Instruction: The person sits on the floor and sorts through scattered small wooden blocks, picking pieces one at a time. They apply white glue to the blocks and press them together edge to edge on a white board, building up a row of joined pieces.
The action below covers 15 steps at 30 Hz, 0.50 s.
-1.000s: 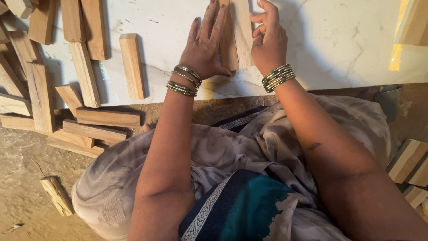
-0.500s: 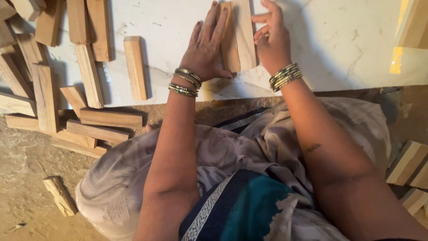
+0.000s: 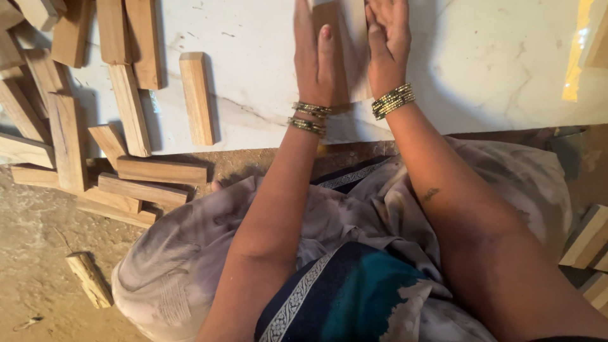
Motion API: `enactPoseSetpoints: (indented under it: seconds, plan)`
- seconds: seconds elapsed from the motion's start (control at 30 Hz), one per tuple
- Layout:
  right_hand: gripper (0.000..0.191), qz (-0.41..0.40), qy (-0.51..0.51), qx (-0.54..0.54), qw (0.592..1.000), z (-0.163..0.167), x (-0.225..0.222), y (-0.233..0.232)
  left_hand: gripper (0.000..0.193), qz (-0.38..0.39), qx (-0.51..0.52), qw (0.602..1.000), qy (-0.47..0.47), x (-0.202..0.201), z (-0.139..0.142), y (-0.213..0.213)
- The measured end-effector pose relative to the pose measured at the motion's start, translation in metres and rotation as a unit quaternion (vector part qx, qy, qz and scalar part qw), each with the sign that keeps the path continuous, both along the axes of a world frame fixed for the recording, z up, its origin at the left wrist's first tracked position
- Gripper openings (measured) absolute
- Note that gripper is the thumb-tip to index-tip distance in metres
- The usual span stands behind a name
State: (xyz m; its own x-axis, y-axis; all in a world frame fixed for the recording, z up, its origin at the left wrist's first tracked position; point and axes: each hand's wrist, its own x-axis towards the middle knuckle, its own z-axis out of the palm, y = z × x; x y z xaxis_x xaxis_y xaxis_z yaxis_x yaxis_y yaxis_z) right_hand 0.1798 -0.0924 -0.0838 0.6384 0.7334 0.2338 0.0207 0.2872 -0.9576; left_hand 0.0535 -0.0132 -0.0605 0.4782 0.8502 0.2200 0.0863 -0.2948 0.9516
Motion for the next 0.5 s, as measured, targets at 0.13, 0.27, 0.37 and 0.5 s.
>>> enactPoseSetpoints:
  seconds: [0.13, 0.27, 0.37, 0.5]
  plan:
    - [0.071, 0.017, -0.039, -0.034, 0.999, -0.002, 0.0, -0.004, 0.055, -0.02, 0.0, 1.0, 0.006, 0.004, 0.008, 0.0]
    - [0.083, 0.005, -0.067, -0.023, 0.997, -0.009, -0.003, 0.0, 0.057, -0.018, 0.022, 0.999, 0.021, 0.008, 0.006, -0.002]
    - [0.085, -0.013, -0.059, -0.031, 0.998, -0.013, -0.005, 0.0, 0.058, -0.026, 0.026, 0.999, 0.029, 0.008, 0.003, -0.005]
    - [0.086, -0.022, -0.099, -0.051, 0.994, -0.014, -0.009, -0.001, 0.061, -0.043, 0.039, 0.997, 0.047, 0.007, 0.002, -0.004]
